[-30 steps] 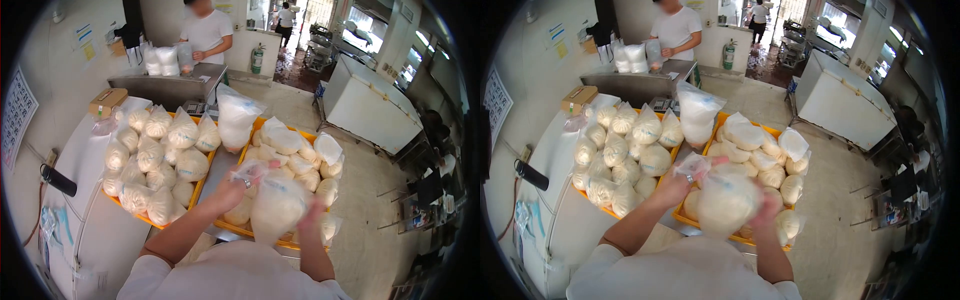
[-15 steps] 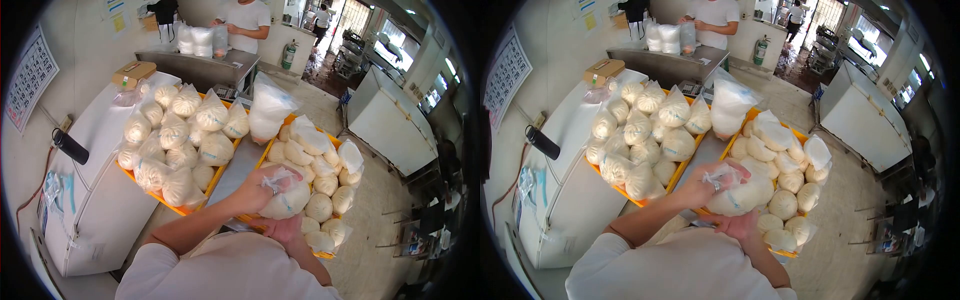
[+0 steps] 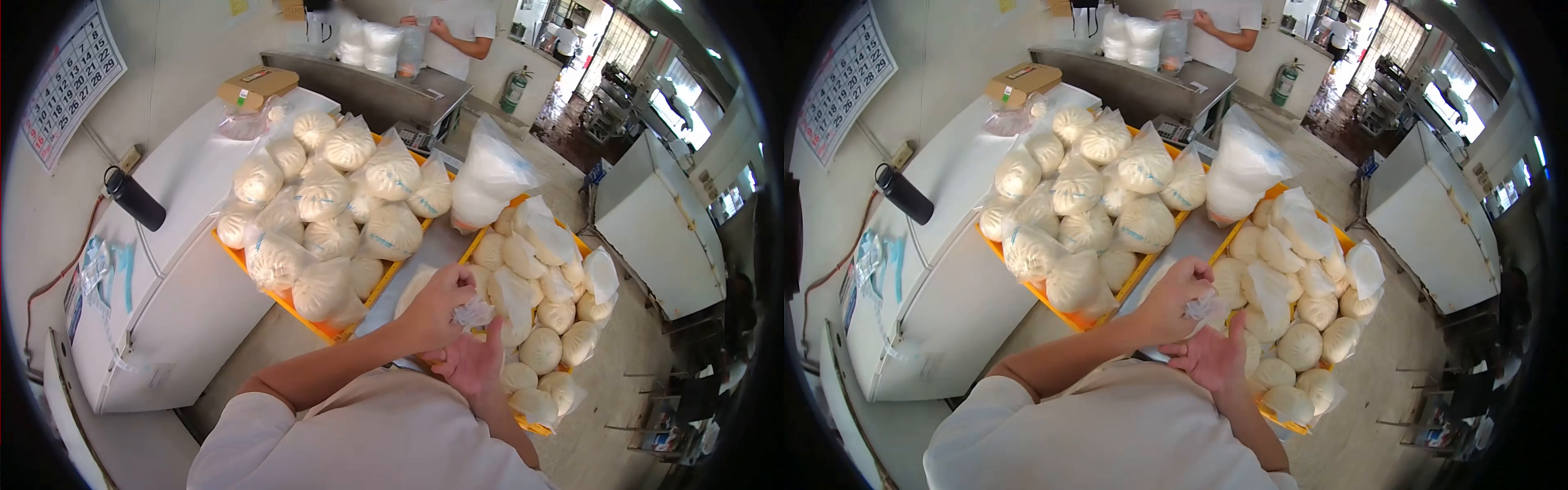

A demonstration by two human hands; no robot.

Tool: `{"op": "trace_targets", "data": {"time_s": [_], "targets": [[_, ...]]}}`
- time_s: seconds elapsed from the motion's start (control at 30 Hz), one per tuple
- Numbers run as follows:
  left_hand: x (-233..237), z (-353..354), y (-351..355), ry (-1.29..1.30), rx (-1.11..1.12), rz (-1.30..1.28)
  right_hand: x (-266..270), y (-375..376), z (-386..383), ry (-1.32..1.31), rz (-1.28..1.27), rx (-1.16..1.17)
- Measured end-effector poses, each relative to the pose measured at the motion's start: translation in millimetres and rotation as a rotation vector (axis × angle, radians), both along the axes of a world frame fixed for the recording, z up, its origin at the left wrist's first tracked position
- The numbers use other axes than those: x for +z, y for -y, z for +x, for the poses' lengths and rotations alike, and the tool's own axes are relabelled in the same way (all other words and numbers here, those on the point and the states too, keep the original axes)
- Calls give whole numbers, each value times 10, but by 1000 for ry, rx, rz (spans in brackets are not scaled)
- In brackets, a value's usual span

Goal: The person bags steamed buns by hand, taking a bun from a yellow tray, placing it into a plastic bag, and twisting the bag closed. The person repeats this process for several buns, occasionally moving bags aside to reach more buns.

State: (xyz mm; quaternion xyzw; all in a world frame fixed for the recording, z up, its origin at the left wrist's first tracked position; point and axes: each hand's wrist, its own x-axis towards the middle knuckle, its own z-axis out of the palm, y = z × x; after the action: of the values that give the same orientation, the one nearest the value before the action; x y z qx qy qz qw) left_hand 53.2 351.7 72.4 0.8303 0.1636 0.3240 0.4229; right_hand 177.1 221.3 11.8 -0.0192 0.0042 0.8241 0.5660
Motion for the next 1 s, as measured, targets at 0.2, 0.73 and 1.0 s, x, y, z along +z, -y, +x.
{"op": "trace_targets", "data": {"time_s": [0.2,0.73,1.0], "targets": [[-9,-326,-194,258,115,-373,-81,-206,-89,293,-23,129],[-83,-1310,-630,-184,93,-958,1637,-1108,-470,2190,1153,-267],[-278,-1583,-850,602,-314,-1633,1327,-1713,-974,2079,1248,-541]]}}
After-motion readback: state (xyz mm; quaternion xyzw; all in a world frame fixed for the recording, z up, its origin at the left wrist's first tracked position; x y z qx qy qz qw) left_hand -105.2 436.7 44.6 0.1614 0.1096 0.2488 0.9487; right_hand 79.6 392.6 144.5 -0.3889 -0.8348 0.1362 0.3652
